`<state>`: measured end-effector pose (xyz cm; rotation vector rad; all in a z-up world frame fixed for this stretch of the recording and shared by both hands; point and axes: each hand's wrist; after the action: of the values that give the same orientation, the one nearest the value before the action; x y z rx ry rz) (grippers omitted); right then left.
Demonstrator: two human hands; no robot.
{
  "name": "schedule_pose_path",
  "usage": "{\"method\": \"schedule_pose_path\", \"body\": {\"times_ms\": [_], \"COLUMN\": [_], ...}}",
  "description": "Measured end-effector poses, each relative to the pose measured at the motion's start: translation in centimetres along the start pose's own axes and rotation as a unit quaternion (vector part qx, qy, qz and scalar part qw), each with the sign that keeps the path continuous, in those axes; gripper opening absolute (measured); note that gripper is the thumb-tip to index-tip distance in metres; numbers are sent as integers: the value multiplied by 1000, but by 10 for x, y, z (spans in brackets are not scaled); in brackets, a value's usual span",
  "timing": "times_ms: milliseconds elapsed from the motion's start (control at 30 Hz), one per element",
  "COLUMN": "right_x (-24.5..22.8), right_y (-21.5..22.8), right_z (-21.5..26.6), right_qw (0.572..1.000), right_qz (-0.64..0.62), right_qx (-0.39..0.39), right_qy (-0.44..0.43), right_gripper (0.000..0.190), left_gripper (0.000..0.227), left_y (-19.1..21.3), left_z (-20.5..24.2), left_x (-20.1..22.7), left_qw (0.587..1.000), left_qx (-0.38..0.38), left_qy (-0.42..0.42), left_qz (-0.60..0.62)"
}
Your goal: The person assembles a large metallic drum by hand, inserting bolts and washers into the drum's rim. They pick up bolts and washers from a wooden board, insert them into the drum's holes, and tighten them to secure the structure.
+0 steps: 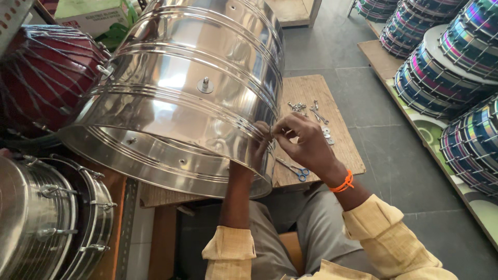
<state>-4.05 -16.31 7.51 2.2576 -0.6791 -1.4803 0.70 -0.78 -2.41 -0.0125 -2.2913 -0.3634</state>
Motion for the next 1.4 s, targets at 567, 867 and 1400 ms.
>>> {"method": "schedule_pose_path", "body": {"times_ms": [567,867,1400], "right_x": [11,13,20], "right_y": [-5,-8,-7], "right_z": [4,4,5], "right_qw": [993,996,996], "right_qz": [-67,-57,-82], "right_qx": [4,-12,-23], "right_qy": [-97,-71,-32], "right_gripper": [17,6,5], "left_gripper": [22,28,26], "left_y": [-5,-12,0], "left_z": [4,13,1], "left_x": [-13,-21,8], "left_qw": [981,986,999], "left_qx": [30,54,2], "left_qy": [85,31,47], "left_qz": [172,156,24]}}
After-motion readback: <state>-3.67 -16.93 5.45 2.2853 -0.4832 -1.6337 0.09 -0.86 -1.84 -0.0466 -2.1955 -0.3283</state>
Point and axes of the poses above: each hand's wrist, its own z-axis away from the middle knuckle, its own y-axis out of the back of the hand, x = y × z, and after that the axes turned 14 degrees about -y, right-handed
